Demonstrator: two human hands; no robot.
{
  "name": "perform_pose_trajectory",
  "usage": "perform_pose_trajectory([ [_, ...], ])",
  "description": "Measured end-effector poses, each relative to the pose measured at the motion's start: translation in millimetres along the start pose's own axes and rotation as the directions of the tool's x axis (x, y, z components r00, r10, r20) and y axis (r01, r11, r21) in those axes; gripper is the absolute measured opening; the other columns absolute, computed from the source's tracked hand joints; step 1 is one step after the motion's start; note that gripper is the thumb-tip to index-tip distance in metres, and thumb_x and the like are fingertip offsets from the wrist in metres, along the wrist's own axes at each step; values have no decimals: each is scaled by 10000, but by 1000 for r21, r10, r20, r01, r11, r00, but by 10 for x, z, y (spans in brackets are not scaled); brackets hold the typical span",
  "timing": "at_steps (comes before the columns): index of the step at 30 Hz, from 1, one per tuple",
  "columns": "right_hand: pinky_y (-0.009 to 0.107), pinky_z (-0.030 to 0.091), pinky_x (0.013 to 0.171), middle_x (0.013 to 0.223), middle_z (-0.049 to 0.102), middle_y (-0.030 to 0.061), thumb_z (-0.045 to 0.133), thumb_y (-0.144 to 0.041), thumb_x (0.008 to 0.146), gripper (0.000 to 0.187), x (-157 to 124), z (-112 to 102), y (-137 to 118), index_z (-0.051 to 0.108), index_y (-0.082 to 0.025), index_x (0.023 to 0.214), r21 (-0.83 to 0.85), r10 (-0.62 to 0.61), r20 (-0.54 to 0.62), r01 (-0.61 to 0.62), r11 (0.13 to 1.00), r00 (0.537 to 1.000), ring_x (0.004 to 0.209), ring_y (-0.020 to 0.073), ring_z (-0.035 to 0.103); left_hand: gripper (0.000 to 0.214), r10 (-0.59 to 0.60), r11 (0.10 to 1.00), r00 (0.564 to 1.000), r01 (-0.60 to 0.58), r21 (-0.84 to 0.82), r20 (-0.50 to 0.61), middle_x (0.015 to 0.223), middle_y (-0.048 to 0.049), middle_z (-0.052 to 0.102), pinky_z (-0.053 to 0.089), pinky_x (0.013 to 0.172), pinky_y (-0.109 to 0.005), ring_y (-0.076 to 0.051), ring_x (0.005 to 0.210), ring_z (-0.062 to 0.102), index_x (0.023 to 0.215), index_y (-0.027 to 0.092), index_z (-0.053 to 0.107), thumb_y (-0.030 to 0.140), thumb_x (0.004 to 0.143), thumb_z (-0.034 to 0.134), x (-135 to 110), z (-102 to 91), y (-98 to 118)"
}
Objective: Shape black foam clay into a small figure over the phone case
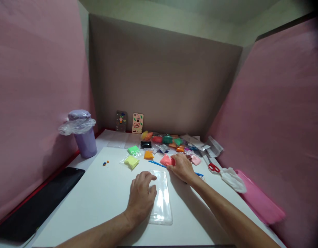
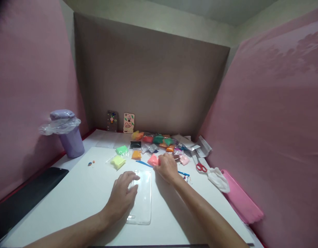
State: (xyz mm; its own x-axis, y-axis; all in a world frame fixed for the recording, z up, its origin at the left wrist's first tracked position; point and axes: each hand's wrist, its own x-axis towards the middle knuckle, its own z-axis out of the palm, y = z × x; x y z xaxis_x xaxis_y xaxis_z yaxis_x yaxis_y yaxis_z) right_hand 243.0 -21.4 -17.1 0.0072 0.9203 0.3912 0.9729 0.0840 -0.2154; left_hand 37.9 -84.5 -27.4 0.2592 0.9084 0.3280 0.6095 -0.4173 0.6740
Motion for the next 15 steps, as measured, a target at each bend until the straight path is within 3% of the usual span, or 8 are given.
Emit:
perform_pose_trajectory([
  [10, 255, 323, 587, 790, 641, 40, 621, -208, 695, 203, -51, -59, -104, 581, -189, 893, 193, 111, -27, -104, 976, 993, 712, 196, 565, 267, 8, 1000, 1000, -9, -28, -21, 1013, -39, 592, 398, 842, -404, -234, 980, 528, 905, 226, 588, 82, 740, 436, 2, -4, -18],
  [15, 266, 408, 629, 758, 632, -1, 602, -210, 710, 142, -125, -186, -137, 589, -195, 850, 399, 25, -12, -18, 917, 1000, 711, 181, 585, 263, -69, 966, 992, 40, -254, -106, 1094, -76, 567, 409, 892, -397, -223, 1049, 519, 1059, 205, 520, 157, 817, 429, 14, 21, -70],
])
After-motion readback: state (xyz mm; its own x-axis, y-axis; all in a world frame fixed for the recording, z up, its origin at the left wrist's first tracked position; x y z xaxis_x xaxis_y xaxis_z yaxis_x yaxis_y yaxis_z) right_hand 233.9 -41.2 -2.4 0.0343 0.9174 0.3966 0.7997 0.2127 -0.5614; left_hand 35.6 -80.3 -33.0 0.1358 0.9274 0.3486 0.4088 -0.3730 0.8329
